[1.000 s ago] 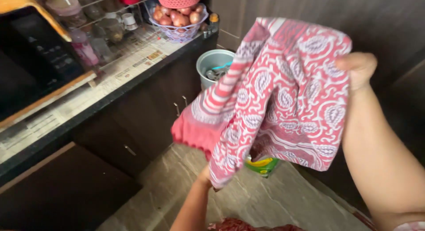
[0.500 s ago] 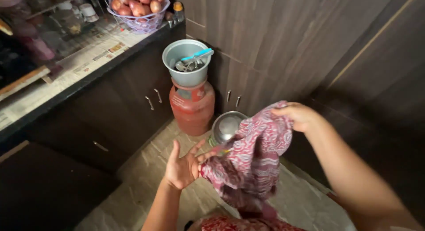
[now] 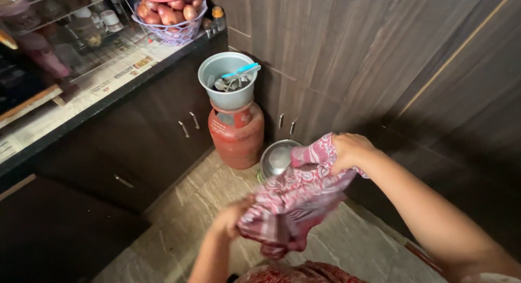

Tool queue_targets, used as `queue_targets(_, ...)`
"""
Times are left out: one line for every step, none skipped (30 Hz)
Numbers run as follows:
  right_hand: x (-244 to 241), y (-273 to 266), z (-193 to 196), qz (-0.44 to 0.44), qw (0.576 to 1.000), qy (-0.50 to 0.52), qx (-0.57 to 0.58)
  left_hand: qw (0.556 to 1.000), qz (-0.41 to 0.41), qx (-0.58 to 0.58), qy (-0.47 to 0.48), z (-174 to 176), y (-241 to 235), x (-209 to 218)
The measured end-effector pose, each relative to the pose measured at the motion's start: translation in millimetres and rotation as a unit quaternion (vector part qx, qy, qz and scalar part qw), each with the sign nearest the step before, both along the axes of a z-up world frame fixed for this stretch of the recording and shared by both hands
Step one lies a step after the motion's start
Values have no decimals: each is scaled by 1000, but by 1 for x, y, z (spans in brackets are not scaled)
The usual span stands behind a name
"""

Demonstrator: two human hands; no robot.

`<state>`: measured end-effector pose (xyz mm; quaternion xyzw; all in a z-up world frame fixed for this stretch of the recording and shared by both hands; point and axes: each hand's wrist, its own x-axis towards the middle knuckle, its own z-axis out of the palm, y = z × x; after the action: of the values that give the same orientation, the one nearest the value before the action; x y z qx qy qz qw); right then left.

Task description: Clean and organize various kitchen items including spices, storage containers, and snacks.

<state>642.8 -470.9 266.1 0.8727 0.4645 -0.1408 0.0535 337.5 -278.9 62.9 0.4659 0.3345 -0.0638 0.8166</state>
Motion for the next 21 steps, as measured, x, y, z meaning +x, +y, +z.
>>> queue_targets(10, 1, -5, -17, 1000, 8, -22, 993, -17, 119, -18, -12, 25, -1)
queue_targets(25, 5, -22, -17, 1000, 7, -23, 993, -17, 118, -18, 16, 32, -1)
queue_targets(40, 9, -39, -25, 997, -54, 57, 975, 55, 216, -13, 44, 39, -1)
queue_targets(54, 15, -55, -30, 984, -114, 137, 942, 129, 310, -6, 72, 47, -4)
queue_targets(57, 15, -49, -28, 984, -114, 136, 942, 132, 309, -5, 95, 53, -8)
queue_targets(60, 17, -41, -51, 978, -122, 162, 940, 170, 294, -11, 119, 62, -13)
queue_targets(63, 20, -33, -74, 971, -129, 188, 937, 208, 279, -17, 144, 71, -19)
queue_targets(71, 25, -27, -69, 971, -128, 190, 936, 214, 280, -16, 160, 80, -26)
queue_targets(79, 29, -22, -111, 970, -115, 183, 928, 244, 283, -17, 175, 89, -34)
queue_targets(86, 32, -17, -154, 967, -102, 175, 920, 272, 283, -17, 190, 98, -42)
queue_targets(96, 36, -17, -150, 968, -101, 175, 918, 276, 284, -16, 199, 108, -48)
queue_targets(107, 42, -16, -218, 948, 38, 230, 915, 307, 262, -16, 209, 119, -54)
queue_targets(117, 48, -16, -277, 903, 178, 278, 910, 339, 239, -16, 220, 130, -60)
queue_targets(128, 58, -24, -274, 903, 179, 277, 909, 342, 240, -15, 218, 141, -68)
queue_targets(138, 69, -33, -278, 786, 420, 358, 899, 391, 178, -86, 215, 153, -76)
queue_targets(147, 77, -44, -264, 608, 628, 409, 879, 436, 113, -155, 210, 162, -86)
queue_targets(139, 85, -45, -264, 609, 630, 404, 878, 440, 112, -152, 203, 168, -95)
queue_targets(133, 94, -44, -260, 578, 657, 408, 879, 431, 53, -198, 199, 177, -103)
queue_targets(126, 104, -43, -255, 546, 684, 411, 875, 419, -5, -244, 195, 185, -111)
queue_targets(92, 104, -10, -250, 546, 685, 412, 873, 421, -2, -246, 204, 184, -121)
queue_targets(59, 104, 23, -175, 485, 707, 484, 854, 449, 18, -264, 212, 182, -130)
